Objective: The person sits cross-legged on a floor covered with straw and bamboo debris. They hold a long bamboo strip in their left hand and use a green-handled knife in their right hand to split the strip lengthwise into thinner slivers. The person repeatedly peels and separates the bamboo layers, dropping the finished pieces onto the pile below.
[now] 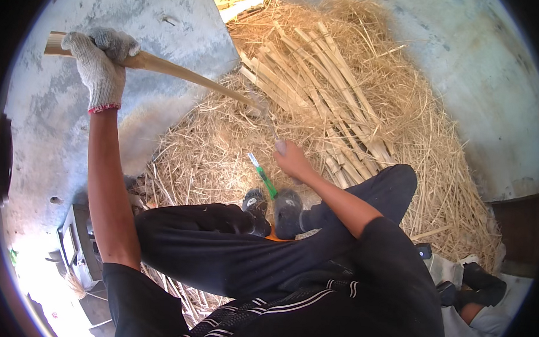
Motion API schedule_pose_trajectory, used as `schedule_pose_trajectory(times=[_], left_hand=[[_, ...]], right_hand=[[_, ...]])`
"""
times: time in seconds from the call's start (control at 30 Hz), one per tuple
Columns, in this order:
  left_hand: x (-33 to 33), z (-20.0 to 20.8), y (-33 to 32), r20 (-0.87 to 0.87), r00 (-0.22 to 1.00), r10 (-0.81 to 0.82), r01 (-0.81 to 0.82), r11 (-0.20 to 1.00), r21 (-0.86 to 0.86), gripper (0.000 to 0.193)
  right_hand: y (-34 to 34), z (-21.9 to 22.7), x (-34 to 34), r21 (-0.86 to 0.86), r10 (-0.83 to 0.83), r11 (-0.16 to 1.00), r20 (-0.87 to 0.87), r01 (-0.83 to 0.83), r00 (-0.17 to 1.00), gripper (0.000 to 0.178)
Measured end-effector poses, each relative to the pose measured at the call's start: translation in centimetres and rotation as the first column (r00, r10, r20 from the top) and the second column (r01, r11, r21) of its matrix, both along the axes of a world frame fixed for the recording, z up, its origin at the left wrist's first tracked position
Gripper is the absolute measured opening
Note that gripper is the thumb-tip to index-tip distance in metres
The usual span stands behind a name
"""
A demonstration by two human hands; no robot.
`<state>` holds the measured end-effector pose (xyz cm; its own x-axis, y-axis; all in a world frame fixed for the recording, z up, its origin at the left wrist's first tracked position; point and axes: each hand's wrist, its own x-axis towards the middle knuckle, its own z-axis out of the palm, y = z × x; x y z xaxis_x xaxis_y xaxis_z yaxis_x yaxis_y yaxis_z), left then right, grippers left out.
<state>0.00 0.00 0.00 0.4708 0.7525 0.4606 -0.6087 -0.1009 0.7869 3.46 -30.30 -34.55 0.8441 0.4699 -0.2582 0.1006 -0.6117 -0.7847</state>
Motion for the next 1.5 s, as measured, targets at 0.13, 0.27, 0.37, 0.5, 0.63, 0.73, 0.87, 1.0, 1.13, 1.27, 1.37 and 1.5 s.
schedule_pose_trajectory(times=[0.13,0.27,0.37,0.5,0.63,0.73,0.87,1.0,1.13,1.27,1.37,1.5], left_hand=[[-0.8,0.4,-2.2,-0.020,0.997,0.076,-0.076,0.997,-0.007,0.051],[-1.9,-0.4,0.0,0.041,0.998,-0.053,0.053,0.999,0.003,0.042],[-2.4,-0.5,1.2,-0.055,0.993,0.104,-0.102,0.994,0.044,0.062],[-2.3,-0.5,1.0,-0.052,0.999,0.000,0.003,0.998,0.070,0.064],[-2.9,-0.1,-1.2,-0.036,0.912,-0.409,0.407,0.886,0.223,0.061],[-2.5,1.0,-2.1,-0.053,0.952,-0.300,0.305,0.934,0.186,0.063],[-2.8,0.2,-2.1,-0.062,0.967,-0.245,0.252,0.956,0.148,0.067],[-2.5,-0.1,-2.1,-0.058,0.979,-0.193,0.198,0.974,0.105,0.065],[-3.5,0.4,-2.3,-0.092,0.993,-0.071,0.081,0.990,0.116,0.060],[-3.1,-1.1,-2.0,-0.057,0.968,-0.243,0.248,0.960,0.131,0.065],[-3.8,0.4,-1.9,-0.086,0.965,-0.247,0.259,0.952,0.162,0.068],[-4.1,-0.4,-1.2,-0.091,0.993,-0.078,0.087,0.992,0.094,0.069]], right_hand=[[1.6,-3.7,1.4,0.012,-0.056,0.998,-0.364,0.065,0.930,0.034],[2.5,-1.3,2.1,0.010,-0.030,0.999,-0.162,0.032,0.986,0.033],[4.0,2.1,0.8,0.207,-0.015,0.978,0.199,-0.027,0.980,0.030],[3.4,-2.8,1.0,-0.106,0.053,0.994,0.106,-0.041,0.993,0.032],[1.8,-12.7,5.0,-0.200,-0.131,0.975,-0.173,0.096,0.976,0.036],[2.9,-12.3,5.8,-0.065,-0.115,0.993,-0.481,0.095,0.869,0.028],[0.2,-10.2,6.5,0.340,0.300,0.893,-0.938,0.295,0.174,0.025],[2.0,-6.0,4.0,-0.035,-0.056,0.997,0.163,0.063,0.985,0.021],[4.4,-1.4,1.9,0.139,-0.053,0.989,0.047,0.046,0.998,0.027],[0.8,-13.2,4.0,-0.117,-0.168,0.980,-0.075,0.159,0.983,0.023],[1.6,-13.0,4.2,-0.158,-0.197,0.976,-0.374,0.147,0.906,0.016],[0.7,-12.1,4.2,0.104,-0.145,0.952,-0.676,0.289,0.722,0.018]])
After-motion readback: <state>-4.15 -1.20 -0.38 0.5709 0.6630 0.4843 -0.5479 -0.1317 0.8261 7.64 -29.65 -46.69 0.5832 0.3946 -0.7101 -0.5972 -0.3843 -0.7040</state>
